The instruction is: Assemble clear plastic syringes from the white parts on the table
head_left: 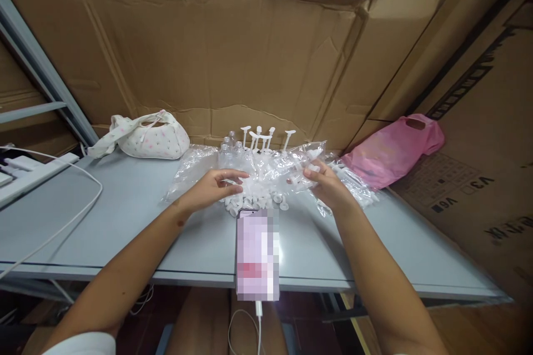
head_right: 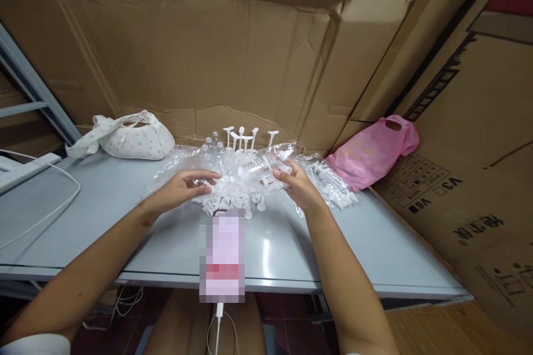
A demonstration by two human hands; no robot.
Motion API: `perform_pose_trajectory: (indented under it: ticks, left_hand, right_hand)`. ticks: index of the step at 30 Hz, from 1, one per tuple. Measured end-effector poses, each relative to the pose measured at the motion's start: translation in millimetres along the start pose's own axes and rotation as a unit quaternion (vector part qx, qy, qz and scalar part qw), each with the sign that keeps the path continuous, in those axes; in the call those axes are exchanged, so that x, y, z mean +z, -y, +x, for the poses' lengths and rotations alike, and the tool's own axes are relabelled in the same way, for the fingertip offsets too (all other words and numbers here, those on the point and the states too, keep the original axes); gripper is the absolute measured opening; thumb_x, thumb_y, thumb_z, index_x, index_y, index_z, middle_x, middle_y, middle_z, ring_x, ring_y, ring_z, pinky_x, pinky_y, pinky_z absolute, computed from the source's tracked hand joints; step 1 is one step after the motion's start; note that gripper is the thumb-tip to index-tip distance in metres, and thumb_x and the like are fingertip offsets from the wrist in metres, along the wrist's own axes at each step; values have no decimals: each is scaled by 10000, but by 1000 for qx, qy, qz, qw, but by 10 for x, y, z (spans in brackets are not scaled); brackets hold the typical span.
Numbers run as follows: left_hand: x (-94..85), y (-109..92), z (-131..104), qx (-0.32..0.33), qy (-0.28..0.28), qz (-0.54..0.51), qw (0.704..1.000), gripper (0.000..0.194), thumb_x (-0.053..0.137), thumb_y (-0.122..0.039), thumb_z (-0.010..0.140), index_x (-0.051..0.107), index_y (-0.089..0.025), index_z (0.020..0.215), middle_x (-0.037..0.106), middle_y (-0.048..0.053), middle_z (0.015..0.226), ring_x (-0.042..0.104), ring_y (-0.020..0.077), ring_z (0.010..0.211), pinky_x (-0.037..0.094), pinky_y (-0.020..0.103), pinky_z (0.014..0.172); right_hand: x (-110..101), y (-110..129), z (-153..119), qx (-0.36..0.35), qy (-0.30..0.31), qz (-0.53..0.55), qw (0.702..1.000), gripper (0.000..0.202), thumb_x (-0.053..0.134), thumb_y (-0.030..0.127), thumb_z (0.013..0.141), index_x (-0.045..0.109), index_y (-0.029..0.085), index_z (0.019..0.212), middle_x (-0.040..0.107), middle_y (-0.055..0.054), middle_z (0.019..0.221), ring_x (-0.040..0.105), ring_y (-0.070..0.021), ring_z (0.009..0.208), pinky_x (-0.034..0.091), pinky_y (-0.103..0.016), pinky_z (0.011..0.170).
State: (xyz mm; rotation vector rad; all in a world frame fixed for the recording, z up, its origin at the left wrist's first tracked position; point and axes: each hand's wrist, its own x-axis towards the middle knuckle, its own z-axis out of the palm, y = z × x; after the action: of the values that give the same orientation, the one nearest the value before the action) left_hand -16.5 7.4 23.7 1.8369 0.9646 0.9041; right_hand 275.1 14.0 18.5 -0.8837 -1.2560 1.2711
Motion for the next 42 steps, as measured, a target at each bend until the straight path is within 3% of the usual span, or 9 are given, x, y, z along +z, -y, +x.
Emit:
perform_pose_trajectory:
  ticks: [5,9,12,17,20,26,32,36,42]
  left_hand:
    - [28,45,-26,48,35,39,997,428,685,-349,751,635,-292,1172,644,71,1176,626,187,895,516,346,799]
    - [87,57,-58,28,27,30,999,671,705,-332,728,457,-293,1350,645,71,1046,549,121,657,506,301,657]
    - [121,52,-72,12,37,48,998,689,707,-359,721,439,-292,1352,616,29,915,504,105,597,466,266,589]
    - [116,45,-50,41,6,148,988,342,626,-432,781,636,-231,1058,587,10,793,529,147,681,426,269,618]
    - [92,53,-22,67,-28,181,981,250,543,-430,837,634,-199,869,605,23,795,529,155,696,401,263,605]
    - [69,56,-13,112,-160,232,953,180,507,-353,845,540,-195,763,542,3,724,492,148,681,360,255,603]
    - [55,24,-29,107,-261,222,933,164,495,-274,804,452,-200,665,432,-27,637,420,127,617,311,243,558]
    - [60,37,-19,53,-246,278,927,185,488,-301,795,444,-205,644,449,-30,623,414,130,589,297,256,557]
    - [119,129,13,-17,-170,393,904,237,490,-368,789,454,-212,614,563,3,664,493,173,611,263,277,535]
  right_hand:
    - [30,0,-19,-4,41,-16,999,345,804,376,620,635,250,893,715,12,774,689,-181,673,523,-274,631]
    - [80,-33,-25,-7,51,-4,999,345,809,364,628,647,245,908,706,16,773,677,-161,671,511,-259,640]
    - [123,-37,-36,-3,54,-3,999,358,823,362,605,655,245,898,704,15,765,670,-160,657,509,-264,636]
    - [117,-9,-41,7,54,-13,998,460,818,360,607,658,260,1026,716,8,827,689,-177,722,519,-273,666]
    - [46,11,-21,-5,46,-14,999,458,793,337,645,651,269,1075,718,10,856,694,-174,728,525,-269,655]
    - [-219,143,16,-55,-50,36,997,364,782,297,639,662,278,982,733,12,883,692,-174,681,554,-288,603]
    - [-530,236,57,-156,-187,122,962,239,724,295,675,655,285,904,716,44,882,678,-136,753,561,-235,630]
    - [-561,231,93,-192,-223,167,941,188,685,278,706,643,280,889,694,44,884,668,-132,757,550,-232,602]
    - [-440,209,78,-169,-194,168,952,282,735,309,684,628,271,942,698,42,906,670,-120,750,563,-223,638]
